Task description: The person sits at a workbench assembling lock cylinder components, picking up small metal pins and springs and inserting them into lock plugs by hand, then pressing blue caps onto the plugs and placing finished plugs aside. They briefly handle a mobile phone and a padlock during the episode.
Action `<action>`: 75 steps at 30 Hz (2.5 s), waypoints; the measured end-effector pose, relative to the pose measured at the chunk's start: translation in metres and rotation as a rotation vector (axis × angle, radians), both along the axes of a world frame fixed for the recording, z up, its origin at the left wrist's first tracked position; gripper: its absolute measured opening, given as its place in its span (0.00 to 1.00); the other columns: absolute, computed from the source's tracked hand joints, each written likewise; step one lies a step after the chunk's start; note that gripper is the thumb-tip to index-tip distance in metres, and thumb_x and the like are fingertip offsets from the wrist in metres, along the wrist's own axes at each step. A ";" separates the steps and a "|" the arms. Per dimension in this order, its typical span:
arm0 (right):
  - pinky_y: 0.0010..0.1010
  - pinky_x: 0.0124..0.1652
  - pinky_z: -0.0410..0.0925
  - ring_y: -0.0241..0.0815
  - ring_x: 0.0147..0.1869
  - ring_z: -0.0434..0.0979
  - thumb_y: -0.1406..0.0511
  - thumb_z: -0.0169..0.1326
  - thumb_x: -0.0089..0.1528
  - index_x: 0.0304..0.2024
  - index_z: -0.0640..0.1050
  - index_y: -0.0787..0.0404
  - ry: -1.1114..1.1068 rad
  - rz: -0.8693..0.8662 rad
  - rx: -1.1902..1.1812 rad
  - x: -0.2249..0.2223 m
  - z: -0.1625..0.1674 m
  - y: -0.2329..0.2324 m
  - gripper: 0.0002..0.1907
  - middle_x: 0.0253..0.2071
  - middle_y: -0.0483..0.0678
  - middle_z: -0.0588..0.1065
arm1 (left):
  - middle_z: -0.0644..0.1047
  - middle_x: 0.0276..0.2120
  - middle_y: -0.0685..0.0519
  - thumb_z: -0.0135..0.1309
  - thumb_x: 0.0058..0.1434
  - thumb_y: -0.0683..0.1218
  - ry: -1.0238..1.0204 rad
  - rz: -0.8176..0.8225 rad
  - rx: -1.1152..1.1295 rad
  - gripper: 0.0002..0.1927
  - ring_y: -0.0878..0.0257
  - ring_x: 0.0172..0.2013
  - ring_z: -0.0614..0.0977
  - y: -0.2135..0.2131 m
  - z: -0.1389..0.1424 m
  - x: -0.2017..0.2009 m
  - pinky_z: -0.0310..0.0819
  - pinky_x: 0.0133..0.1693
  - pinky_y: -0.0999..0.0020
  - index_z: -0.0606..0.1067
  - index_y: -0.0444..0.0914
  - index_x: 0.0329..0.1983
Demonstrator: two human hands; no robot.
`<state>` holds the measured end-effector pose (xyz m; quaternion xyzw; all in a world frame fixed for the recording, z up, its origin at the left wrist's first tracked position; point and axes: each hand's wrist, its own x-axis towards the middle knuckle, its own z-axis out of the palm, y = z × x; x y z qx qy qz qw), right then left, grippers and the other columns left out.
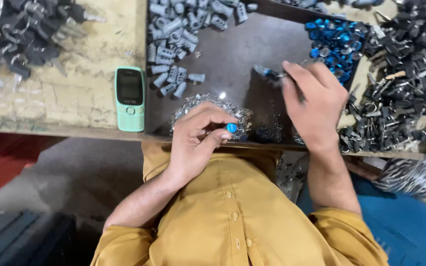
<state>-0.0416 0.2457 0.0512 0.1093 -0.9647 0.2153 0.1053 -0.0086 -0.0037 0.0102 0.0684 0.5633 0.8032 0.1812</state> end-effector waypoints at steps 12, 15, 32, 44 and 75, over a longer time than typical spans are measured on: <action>0.28 0.29 0.63 0.40 0.30 0.73 0.78 0.60 0.60 0.43 0.81 0.66 -0.148 0.174 -0.567 0.063 0.019 -0.040 0.10 0.31 0.50 0.76 | 0.79 0.43 0.49 0.60 0.60 0.35 0.372 -0.034 -0.322 0.11 0.60 0.43 0.83 -0.001 0.017 -0.013 0.78 0.45 0.69 0.80 0.34 0.46; 0.31 0.31 0.64 0.42 0.30 0.73 0.78 0.61 0.58 0.43 0.80 0.64 -0.186 0.256 -0.515 0.062 0.022 -0.033 0.12 0.30 0.50 0.74 | 0.78 0.46 0.48 0.56 0.58 0.32 0.620 -0.071 -0.428 0.15 0.55 0.44 0.83 -0.006 0.027 -0.017 0.79 0.44 0.67 0.79 0.33 0.48; 0.32 0.59 0.68 0.42 0.59 0.75 0.68 0.46 0.74 0.68 0.65 0.68 -0.504 0.090 -1.027 0.081 -0.001 -0.045 0.20 0.56 0.54 0.74 | 0.78 0.40 0.51 0.68 0.57 0.37 0.523 0.044 -0.402 0.16 0.62 0.37 0.81 0.003 0.026 0.003 0.77 0.37 0.69 0.80 0.38 0.49; 0.22 0.33 0.61 0.32 0.30 0.65 0.70 0.53 0.67 0.58 0.76 0.64 -0.208 0.171 -0.689 0.086 0.007 -0.040 0.16 0.35 0.46 0.68 | 0.76 0.37 0.57 0.61 0.66 0.49 -0.233 -0.047 0.247 0.14 0.74 0.29 0.69 0.006 -0.004 0.019 0.60 0.30 0.79 0.81 0.34 0.46; 0.29 0.55 0.70 0.43 0.54 0.78 0.62 0.45 0.71 0.66 0.61 0.71 -0.490 0.216 -0.884 0.090 -0.003 -0.048 0.25 0.52 0.53 0.73 | 0.80 0.40 0.49 0.62 0.59 0.35 0.642 -0.073 -0.375 0.12 0.57 0.39 0.83 -0.001 0.029 0.005 0.77 0.41 0.68 0.79 0.34 0.47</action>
